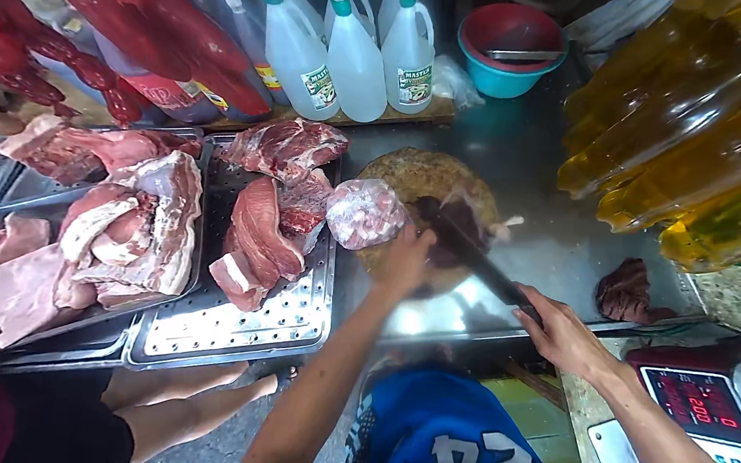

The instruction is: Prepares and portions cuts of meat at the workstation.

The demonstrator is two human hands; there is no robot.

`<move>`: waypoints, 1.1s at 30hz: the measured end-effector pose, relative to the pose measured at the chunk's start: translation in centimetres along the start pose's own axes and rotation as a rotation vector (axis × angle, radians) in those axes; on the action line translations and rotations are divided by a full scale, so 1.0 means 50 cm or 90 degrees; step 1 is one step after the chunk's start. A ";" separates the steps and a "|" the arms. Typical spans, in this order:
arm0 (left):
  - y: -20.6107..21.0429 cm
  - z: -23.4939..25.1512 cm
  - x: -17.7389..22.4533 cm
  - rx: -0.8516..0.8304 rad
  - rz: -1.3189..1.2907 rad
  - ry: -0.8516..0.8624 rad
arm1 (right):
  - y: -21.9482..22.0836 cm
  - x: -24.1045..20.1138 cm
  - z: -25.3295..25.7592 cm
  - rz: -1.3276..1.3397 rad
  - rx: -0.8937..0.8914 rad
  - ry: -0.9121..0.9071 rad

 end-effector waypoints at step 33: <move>-0.233 -0.023 0.253 0.173 -0.041 0.265 | 0.091 -0.115 -0.091 0.042 -0.089 0.316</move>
Point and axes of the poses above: each hand's wrist, its own z-axis towards the middle knuckle, its own y-axis out of the palm, x = y × z, the point moved 2 cm from there along z, towards the middle knuckle, and after that the axes turned 3 degrees about z, right-handed, at the moved point
